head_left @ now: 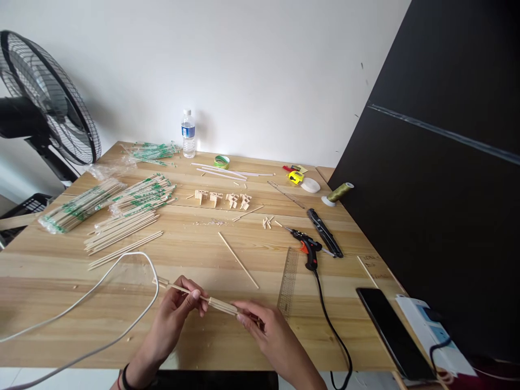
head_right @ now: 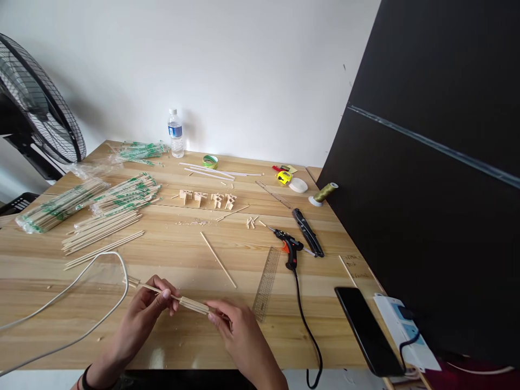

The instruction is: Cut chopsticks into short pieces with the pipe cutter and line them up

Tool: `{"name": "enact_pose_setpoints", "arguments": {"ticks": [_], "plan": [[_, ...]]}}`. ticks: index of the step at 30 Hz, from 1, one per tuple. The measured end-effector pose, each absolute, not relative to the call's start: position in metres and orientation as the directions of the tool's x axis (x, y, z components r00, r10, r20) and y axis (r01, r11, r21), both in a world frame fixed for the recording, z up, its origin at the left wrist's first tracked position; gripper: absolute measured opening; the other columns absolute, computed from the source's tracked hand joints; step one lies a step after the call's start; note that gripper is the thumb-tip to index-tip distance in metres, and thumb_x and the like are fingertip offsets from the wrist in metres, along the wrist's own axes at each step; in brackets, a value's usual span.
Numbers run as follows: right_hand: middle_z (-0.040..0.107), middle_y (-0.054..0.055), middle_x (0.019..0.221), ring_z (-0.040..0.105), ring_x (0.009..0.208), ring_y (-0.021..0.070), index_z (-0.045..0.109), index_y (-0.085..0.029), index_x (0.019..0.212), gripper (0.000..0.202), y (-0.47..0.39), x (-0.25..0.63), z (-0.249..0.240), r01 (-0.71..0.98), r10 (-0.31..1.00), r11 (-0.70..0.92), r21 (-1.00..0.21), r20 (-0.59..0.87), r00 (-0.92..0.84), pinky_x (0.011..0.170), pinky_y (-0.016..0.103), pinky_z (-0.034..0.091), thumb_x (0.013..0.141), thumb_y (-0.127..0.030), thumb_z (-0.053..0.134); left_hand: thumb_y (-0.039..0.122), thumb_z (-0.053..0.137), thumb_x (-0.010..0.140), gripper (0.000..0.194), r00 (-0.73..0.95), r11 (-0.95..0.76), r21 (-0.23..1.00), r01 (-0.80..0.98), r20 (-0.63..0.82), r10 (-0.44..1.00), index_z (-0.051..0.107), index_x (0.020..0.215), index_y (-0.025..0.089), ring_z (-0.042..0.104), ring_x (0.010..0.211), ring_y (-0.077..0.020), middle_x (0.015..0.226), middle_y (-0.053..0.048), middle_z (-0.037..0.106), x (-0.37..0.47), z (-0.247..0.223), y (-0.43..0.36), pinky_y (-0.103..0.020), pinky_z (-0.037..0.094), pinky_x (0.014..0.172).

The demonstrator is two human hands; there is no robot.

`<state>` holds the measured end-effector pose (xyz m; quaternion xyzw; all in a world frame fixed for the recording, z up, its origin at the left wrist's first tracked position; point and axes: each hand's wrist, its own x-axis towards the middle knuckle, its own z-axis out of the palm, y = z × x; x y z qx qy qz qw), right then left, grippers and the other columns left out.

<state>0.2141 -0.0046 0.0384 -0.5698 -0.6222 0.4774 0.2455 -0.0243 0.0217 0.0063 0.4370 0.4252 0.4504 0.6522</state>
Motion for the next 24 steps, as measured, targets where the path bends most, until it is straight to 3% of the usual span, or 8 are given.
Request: {"name": "enact_pose_setpoints", "arguments": {"ticks": [4, 7, 11, 13, 17, 19, 21, 24], "plan": [[0.079, 0.006, 0.095, 0.072, 0.086, 0.0234, 0.078, -0.025, 0.123, 0.034, -0.002, 0.213, 0.046, 0.473, 0.912, -0.138, -0.870, -0.297, -0.282, 0.080, 0.031, 0.053, 0.101, -0.038, 0.056, 0.043, 0.065, 0.100, 0.028, 0.241, 0.216, 0.946, -0.243, -0.157, 0.958, 0.068, 0.089, 0.017, 0.066, 0.077, -0.0175, 0.087, -0.006, 0.070, -0.024, 0.004, 0.019, -0.030, 0.053, 0.075], [0.077, 0.006, 0.091, 0.071, 0.084, 0.0227, 0.078, -0.022, 0.121, 0.035, 0.001, 0.217, 0.051, 0.508, 0.901, -0.124, -0.852, -0.311, -0.301, 0.079, 0.030, 0.052, 0.102, -0.039, 0.054, 0.051, 0.063, 0.099, 0.034, 0.261, 0.231, 0.954, -0.189, -0.178, 0.949, 0.069, 0.101, 0.018, 0.068, 0.083, -0.0203, 0.092, -0.007, 0.073, -0.027, 0.005, 0.017, -0.033, 0.055, 0.080], [0.078, 0.008, 0.100, 0.070, 0.092, 0.0240, 0.078, -0.021, 0.119, 0.034, 0.007, 0.232, 0.060, 0.599, 0.900, -0.082, -0.797, -0.318, -0.300, 0.084, 0.031, 0.050, 0.102, -0.035, 0.053, 0.057, 0.058, 0.099, 0.041, 0.498, 0.290, 0.933, 0.213, -0.359, 0.789, 0.071, 0.096, 0.018, 0.071, 0.083, -0.0223, 0.086, -0.006, 0.076, -0.040, 0.022, 0.012, -0.031, 0.055, 0.080], [0.078, 0.008, 0.106, 0.070, 0.096, 0.0248, 0.079, -0.021, 0.118, 0.033, 0.011, 0.240, 0.067, 0.643, 0.887, -0.062, -0.764, -0.337, -0.315, 0.086, 0.032, 0.049, 0.102, -0.032, 0.052, 0.053, 0.056, 0.101, 0.038, 0.574, 0.227, 0.906, 0.356, -0.404, 0.713, 0.070, 0.093, 0.020, 0.070, 0.079, -0.0209, 0.081, -0.004, 0.075, -0.044, 0.036, 0.008, -0.029, 0.054, 0.077], [0.079, 0.008, 0.107, 0.070, 0.095, 0.0246, 0.080, -0.022, 0.112, 0.031, 0.022, 0.247, 0.085, 0.715, 0.832, 0.031, -0.698, -0.378, -0.406, 0.084, 0.031, 0.048, 0.100, -0.025, 0.052, 0.038, 0.057, 0.101, 0.021, 0.514, -0.099, 0.914, 0.393, -0.130, 0.848, 0.070, 0.112, 0.025, 0.067, 0.110, -0.0238, 0.114, -0.007, 0.073, -0.035, 0.056, 0.010, -0.033, 0.049, 0.101], [0.080, 0.008, 0.104, 0.070, 0.096, 0.0246, 0.081, -0.023, 0.108, 0.031, 0.029, 0.246, 0.093, 0.735, 0.796, 0.110, -0.669, -0.384, -0.468, 0.084, 0.031, 0.047, 0.099, -0.022, 0.051, 0.030, 0.059, 0.098, 0.030, 0.529, -0.191, 0.899, 0.395, -0.053, 0.847, 0.067, 0.127, 0.027, 0.062, 0.123, -0.0260, 0.131, -0.008, 0.068, -0.024, 0.059, 0.016, -0.037, 0.046, 0.108], [0.080, 0.008, 0.104, 0.069, 0.098, 0.0251, 0.081, -0.023, 0.107, 0.030, 0.036, 0.243, 0.099, 0.750, 0.759, 0.175, -0.638, -0.398, -0.516, 0.085, 0.031, 0.046, 0.098, -0.021, 0.052, 0.026, 0.058, 0.096, 0.032, 0.587, -0.157, 0.897, 0.414, -0.131, 0.799, 0.069, 0.126, 0.026, 0.067, 0.112, -0.0255, 0.123, -0.008, 0.073, -0.016, 0.057, 0.024, -0.035, 0.050, 0.099], [0.080, 0.007, 0.101, 0.069, 0.095, 0.0244, 0.081, -0.023, 0.106, 0.029, 0.045, 0.239, 0.105, 0.769, 0.704, 0.244, -0.591, -0.438, -0.560, 0.082, 0.030, 0.045, 0.097, -0.020, 0.055, 0.026, 0.052, 0.097, 0.026, 0.645, -0.002, 0.906, 0.424, -0.301, 0.702, 0.075, 0.109, 0.020, 0.069, 0.080, -0.0209, 0.088, -0.005, 0.075, -0.010, 0.052, 0.031, -0.029, 0.052, 0.074]]}}
